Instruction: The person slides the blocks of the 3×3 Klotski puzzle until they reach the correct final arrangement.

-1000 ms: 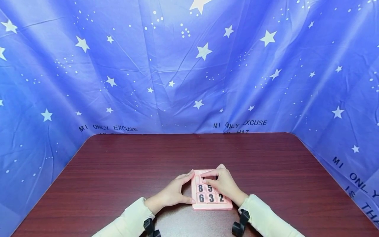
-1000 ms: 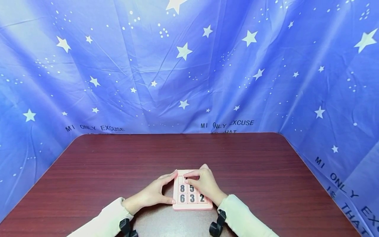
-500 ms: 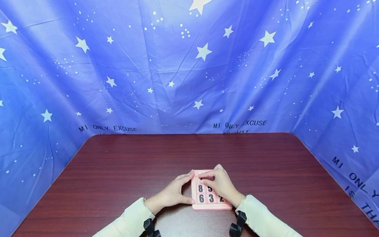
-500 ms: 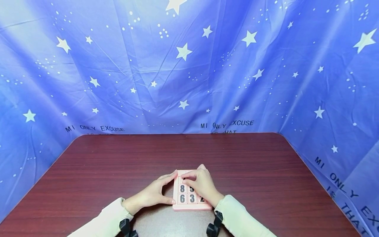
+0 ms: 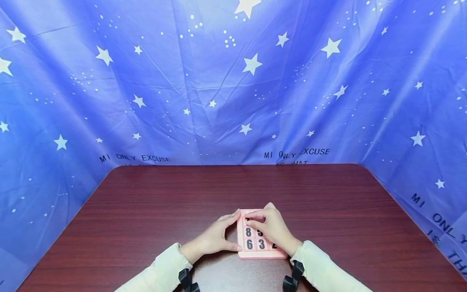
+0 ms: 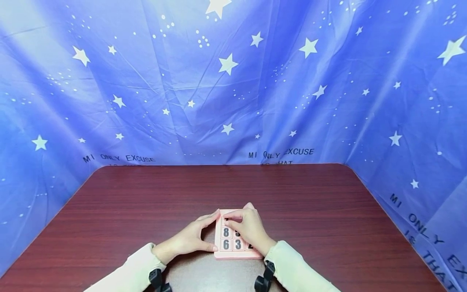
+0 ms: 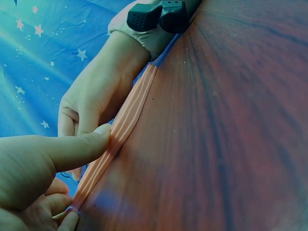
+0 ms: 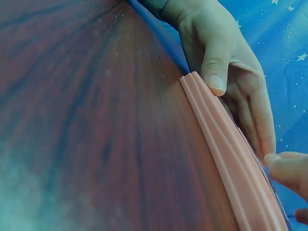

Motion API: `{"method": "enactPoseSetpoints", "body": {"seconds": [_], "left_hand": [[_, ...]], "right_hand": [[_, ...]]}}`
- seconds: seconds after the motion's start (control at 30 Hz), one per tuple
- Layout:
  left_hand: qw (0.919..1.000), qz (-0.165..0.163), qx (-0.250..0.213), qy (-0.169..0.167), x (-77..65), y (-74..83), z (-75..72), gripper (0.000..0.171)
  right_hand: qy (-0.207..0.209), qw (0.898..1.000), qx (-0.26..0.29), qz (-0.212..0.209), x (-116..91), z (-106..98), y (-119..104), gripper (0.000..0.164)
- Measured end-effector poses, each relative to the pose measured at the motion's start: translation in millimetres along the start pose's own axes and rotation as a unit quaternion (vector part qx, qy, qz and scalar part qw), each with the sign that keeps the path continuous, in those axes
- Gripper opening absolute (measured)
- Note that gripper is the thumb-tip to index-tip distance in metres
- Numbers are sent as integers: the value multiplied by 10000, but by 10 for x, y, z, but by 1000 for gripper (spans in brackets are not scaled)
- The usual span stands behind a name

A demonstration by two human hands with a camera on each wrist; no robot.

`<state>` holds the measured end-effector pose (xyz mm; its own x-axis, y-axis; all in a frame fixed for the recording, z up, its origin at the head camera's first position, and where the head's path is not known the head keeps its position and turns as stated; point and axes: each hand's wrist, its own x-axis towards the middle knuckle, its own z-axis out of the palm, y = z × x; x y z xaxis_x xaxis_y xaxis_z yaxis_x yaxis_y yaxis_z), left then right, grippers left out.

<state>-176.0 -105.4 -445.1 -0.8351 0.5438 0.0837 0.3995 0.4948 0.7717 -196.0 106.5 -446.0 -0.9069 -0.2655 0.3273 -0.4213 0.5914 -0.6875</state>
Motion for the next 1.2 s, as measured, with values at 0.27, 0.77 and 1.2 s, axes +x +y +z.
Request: {"method": "enactPoseSetpoints", "body": {"seconds": [0.27, 0.77, 1.2], "left_hand": [[10000, 14, -42, 54, 0, 32, 0, 94], [9991, 393, 61, 142, -14, 2, 5, 92], [9999, 30, -61, 77, -6, 26, 10, 95]], "right_hand": [[267, 9995, 192, -26, -54, -203, 181, 22], [295, 9984, -220, 424, -178, -440, 392, 19], [324, 9979, -312, 473, -223, -473, 440, 20]]}}
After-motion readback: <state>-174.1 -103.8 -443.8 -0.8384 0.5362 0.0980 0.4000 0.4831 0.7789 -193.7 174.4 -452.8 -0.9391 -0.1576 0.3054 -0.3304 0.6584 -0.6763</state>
